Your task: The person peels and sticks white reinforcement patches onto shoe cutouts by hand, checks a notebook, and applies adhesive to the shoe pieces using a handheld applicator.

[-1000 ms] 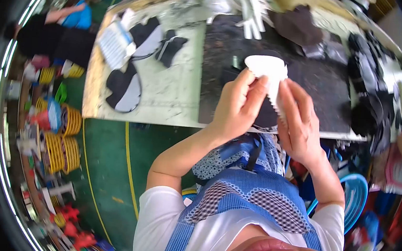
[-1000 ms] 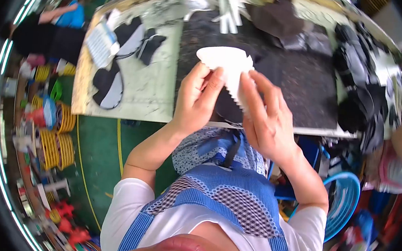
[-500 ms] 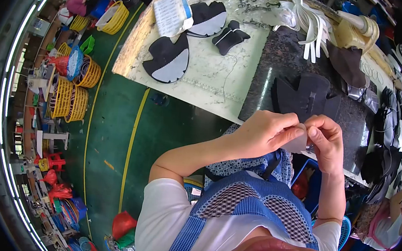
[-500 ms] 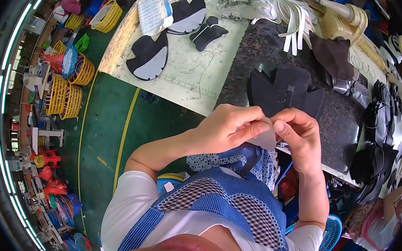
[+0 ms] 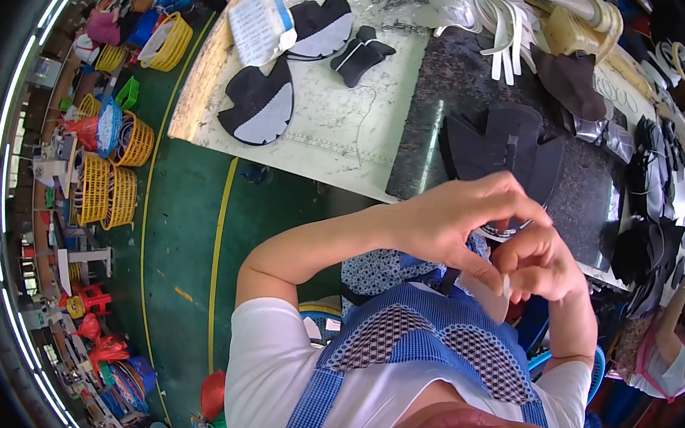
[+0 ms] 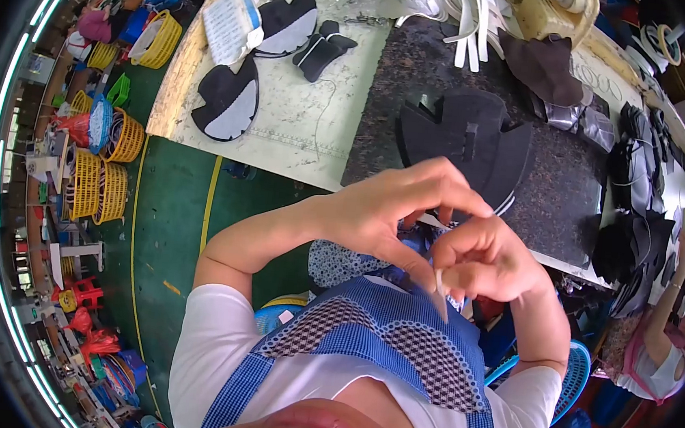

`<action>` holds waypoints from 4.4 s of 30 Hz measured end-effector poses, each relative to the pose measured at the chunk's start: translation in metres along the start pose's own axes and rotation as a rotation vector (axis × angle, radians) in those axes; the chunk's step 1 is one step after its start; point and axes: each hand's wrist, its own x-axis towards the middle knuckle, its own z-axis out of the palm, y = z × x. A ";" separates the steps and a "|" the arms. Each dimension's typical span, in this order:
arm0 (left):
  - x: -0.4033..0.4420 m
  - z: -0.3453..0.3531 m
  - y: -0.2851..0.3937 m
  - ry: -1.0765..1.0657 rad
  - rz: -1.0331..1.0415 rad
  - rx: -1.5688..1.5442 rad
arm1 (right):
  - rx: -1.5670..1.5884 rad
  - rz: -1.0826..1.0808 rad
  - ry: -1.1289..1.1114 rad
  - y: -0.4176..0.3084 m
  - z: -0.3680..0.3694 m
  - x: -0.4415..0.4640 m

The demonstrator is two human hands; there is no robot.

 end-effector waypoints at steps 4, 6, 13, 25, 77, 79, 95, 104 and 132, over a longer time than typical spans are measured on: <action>0.004 0.010 -0.003 0.205 0.530 0.556 | 0.574 -0.229 0.416 0.031 0.010 0.012; 0.006 0.017 0.001 0.258 0.600 0.608 | 0.929 -0.439 0.099 0.045 -0.005 0.030; 0.016 0.031 -0.013 0.214 0.592 0.710 | 0.276 -0.286 0.591 0.052 0.003 0.008; 0.029 0.051 0.016 0.041 0.324 -1.366 | -0.669 -0.063 1.976 0.190 -0.019 -0.180; -0.027 0.051 -0.087 -0.283 -0.082 0.813 | -1.405 -0.013 0.688 0.097 -0.011 -0.007; -0.019 0.034 -0.079 -0.301 -0.084 0.653 | -1.291 -0.079 0.738 0.086 -0.012 -0.010; 0.115 0.074 0.041 0.399 0.725 -0.200 | -1.342 -0.109 1.296 -0.044 -0.264 -0.017; 0.124 -0.003 0.000 -0.104 0.257 -0.075 | -1.685 0.184 0.902 0.004 -0.233 0.021; 0.189 -0.177 -0.237 -0.183 0.125 1.191 | -1.461 0.504 0.517 -0.038 -0.292 -0.034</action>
